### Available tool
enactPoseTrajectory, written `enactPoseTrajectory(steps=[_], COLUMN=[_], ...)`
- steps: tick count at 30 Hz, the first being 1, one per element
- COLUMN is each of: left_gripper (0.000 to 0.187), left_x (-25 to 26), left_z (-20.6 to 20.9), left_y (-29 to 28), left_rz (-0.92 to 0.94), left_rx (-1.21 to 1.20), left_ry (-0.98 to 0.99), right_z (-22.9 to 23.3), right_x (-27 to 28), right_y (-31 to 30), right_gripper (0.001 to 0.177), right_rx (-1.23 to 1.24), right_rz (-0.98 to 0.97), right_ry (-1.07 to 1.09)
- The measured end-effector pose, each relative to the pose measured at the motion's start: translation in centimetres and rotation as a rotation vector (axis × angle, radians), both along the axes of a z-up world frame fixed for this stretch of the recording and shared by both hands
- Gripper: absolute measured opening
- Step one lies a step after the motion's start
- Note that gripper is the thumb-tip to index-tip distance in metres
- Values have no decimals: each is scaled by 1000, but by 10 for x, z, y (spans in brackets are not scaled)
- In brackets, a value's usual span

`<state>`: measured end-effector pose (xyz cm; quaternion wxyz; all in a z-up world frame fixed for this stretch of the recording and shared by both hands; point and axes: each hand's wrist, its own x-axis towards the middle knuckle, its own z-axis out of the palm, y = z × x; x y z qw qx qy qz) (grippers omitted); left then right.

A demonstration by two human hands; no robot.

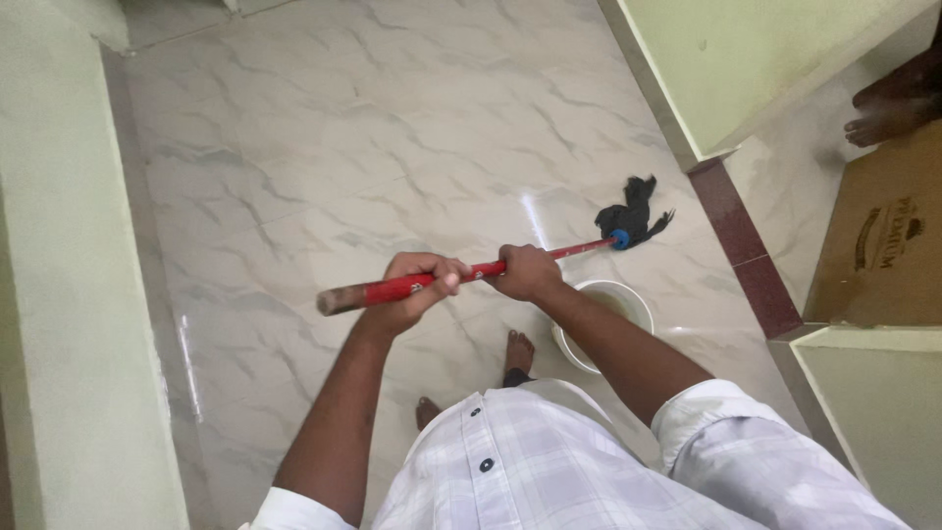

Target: The person dips a mop into a bucket of water and then mops the tiled floor, moving from one area of the room to another while holding the mop handle with both hands.

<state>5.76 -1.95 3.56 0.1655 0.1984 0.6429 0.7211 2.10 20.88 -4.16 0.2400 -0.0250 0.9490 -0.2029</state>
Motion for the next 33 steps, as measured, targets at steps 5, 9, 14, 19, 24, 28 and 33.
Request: enactPoseTrajectory(steps=[5, 9, 14, 19, 24, 28, 33], left_gripper=[27, 30, 37, 39, 33, 29, 26], left_x=[15, 32, 42, 39, 28, 18, 8], left_z=[34, 62, 60, 44, 26, 5, -24], left_y=[-75, -103, -111, -112, -105, -77, -26], left_rz=[88, 397, 635, 601, 540, 479, 334], left_rx=[46, 280, 316, 256, 278, 205, 51], left_ry=[115, 197, 153, 144, 50, 26, 31], right_z=[24, 33, 29, 17, -1, -19, -45], right_x=[20, 35, 40, 39, 36, 36, 33], right_y=[-73, -107, -124, -122, -107, -73, -10], right_gripper=[47, 47, 47, 48, 49, 49, 46], right_rx=[-101, -167, -150, -125, -108, -101, -77], right_rz=[100, 181, 237, 242, 193, 122, 8], right_ry=[19, 90, 89, 58, 74, 107, 86])
